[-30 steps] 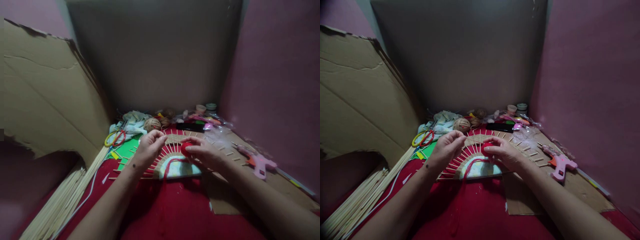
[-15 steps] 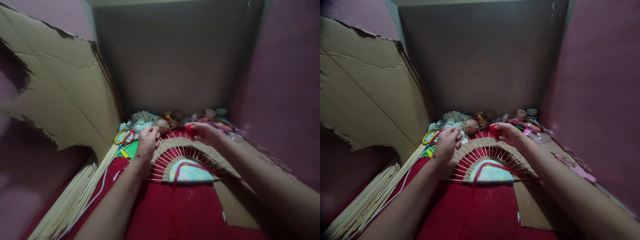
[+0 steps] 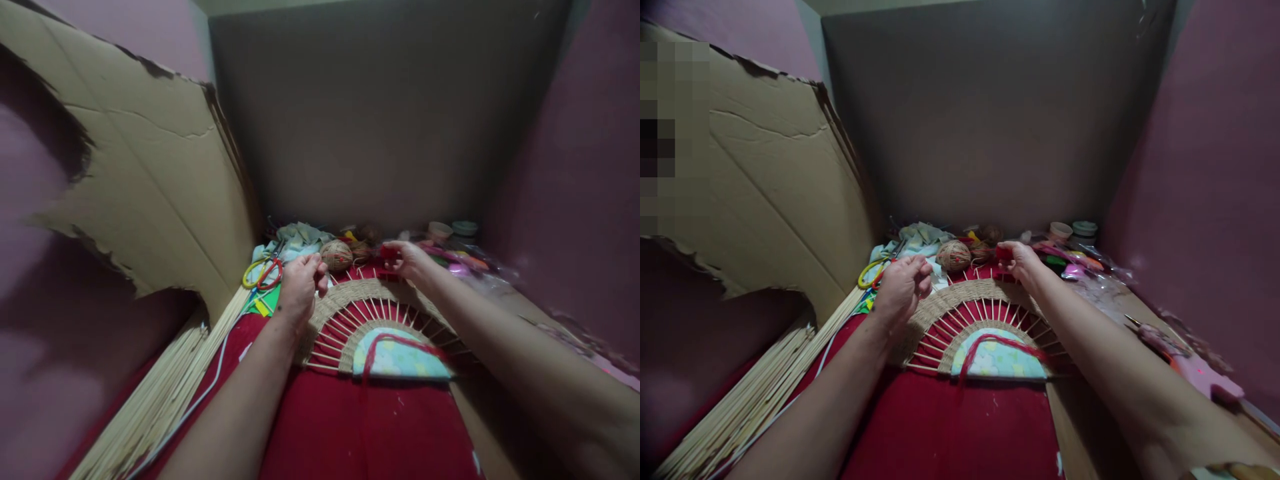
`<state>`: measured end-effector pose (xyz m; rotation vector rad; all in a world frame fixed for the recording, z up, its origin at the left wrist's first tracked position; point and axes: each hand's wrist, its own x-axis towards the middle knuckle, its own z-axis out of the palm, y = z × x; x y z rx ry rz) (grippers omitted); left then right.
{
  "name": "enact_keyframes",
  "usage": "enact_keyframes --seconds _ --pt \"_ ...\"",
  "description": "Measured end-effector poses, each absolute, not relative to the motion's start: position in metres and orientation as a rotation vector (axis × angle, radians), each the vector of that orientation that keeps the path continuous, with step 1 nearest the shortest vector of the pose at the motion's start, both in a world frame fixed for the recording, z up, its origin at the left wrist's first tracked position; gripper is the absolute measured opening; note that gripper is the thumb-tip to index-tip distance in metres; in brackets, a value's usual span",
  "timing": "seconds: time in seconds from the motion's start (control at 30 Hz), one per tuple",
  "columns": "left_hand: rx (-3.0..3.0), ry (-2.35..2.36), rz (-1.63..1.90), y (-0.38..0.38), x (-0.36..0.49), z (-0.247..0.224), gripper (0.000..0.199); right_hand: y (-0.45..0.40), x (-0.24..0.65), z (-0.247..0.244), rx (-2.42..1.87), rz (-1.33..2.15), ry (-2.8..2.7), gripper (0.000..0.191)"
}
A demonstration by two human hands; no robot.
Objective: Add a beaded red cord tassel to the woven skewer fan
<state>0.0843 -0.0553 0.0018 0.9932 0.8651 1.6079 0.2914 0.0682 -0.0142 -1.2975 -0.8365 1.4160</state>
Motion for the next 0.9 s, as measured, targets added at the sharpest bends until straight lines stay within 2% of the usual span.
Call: enact_keyframes --seconds 0.33,0.53,0.63,0.67,0.8,0.9 --pt "0.982 0.858 1.613 -0.051 0.078 -0.001 0.022 0.085 0.280 -0.016 -1.469 1.208 -1.118 0.035" --pt "1.008 0.865 1.605 -0.050 0.078 -0.002 0.019 0.059 0.268 -0.001 -1.288 1.141 -1.470 0.022" --pt "1.017 0.841 1.606 -0.052 0.078 0.001 0.020 0.037 0.257 0.007 -1.162 1.179 -1.747 0.040" --pt "1.018 0.829 1.605 -0.053 0.078 0.002 0.020 0.031 0.254 0.009 -1.137 1.185 -1.828 0.041" --pt "1.024 0.805 1.598 -0.055 0.078 0.004 0.024 0.025 0.254 0.019 -1.139 1.029 -1.982 0.018" --pt "1.032 0.820 1.584 -0.053 0.077 0.001 0.024 0.033 0.269 0.033 -1.171 0.815 -1.935 0.016"
